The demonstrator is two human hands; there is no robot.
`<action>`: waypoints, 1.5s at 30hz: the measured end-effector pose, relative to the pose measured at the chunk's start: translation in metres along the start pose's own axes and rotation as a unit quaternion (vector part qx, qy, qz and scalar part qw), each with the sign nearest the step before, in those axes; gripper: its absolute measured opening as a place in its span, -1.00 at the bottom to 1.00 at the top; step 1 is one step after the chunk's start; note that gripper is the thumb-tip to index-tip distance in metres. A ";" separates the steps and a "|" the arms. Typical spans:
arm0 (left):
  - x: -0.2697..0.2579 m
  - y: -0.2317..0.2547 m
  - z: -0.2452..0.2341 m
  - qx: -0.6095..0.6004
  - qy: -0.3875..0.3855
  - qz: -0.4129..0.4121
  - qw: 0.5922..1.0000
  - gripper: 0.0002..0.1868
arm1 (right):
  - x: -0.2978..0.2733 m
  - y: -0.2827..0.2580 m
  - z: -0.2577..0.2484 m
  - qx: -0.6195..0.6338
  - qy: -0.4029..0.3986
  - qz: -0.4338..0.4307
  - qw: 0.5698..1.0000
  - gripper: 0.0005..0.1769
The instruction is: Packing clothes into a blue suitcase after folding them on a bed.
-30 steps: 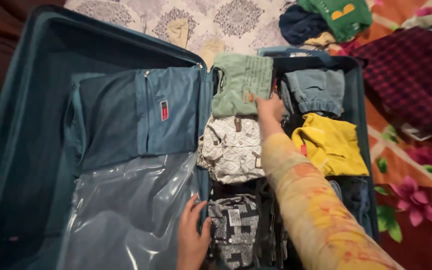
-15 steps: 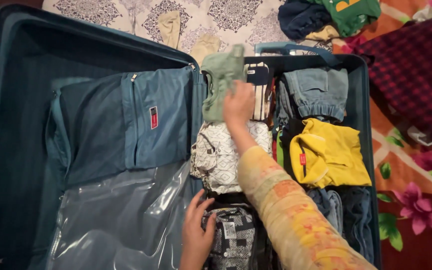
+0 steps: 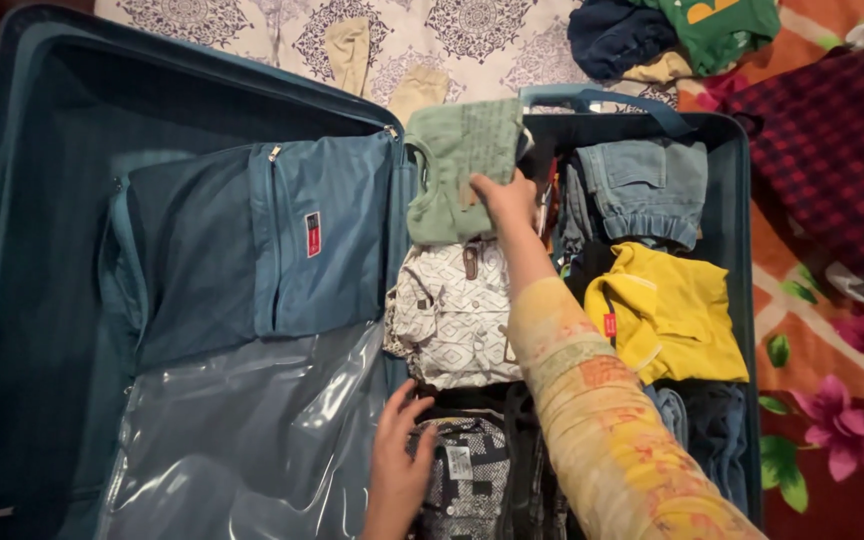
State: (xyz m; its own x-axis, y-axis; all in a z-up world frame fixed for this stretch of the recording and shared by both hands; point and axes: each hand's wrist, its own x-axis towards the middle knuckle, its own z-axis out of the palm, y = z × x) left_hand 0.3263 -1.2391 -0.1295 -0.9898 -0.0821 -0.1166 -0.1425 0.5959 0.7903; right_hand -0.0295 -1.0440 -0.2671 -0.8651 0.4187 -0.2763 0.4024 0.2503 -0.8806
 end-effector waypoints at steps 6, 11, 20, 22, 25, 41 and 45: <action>0.005 -0.026 -0.052 0.110 0.142 0.030 0.983 -0.65 | -0.076 -0.077 -0.008 -0.062 -0.003 -0.159 0.985 -0.41; -0.016 -0.106 -0.185 0.477 0.293 -0.069 0.826 -0.54 | -0.172 -0.119 -0.025 0.105 0.012 -0.202 0.974 -0.36; -0.011 -0.163 -0.270 0.231 0.173 -0.370 0.883 -0.28 | -0.253 -0.126 -0.103 0.456 -0.137 0.045 0.878 -0.41; -0.004 -0.110 -0.255 0.193 0.229 -0.304 0.904 -0.31 | -0.246 -0.116 -0.126 0.496 -0.147 -0.011 0.856 -0.47; -0.023 0.049 -0.223 0.167 0.233 -0.188 0.939 -0.59 | -0.247 -0.156 -0.169 0.504 -0.157 -0.023 0.849 -0.63; 0.013 0.084 -0.105 -0.516 -0.271 0.101 0.807 -0.36 | -0.348 -0.275 -0.184 0.547 -0.269 -0.112 0.785 -0.73; 0.036 0.042 -0.153 -0.737 -0.294 0.016 0.608 -0.17 | -0.389 -0.231 -0.095 0.618 -0.221 0.029 0.754 -0.57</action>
State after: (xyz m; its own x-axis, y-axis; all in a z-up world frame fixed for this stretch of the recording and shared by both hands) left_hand 0.2843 -1.3392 -0.0090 -0.8809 0.4693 0.0614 -0.4017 -0.8098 0.4276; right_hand 0.2421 -1.1817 0.0807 -0.9821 -0.0025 -0.1883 0.0927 -0.8767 -0.4720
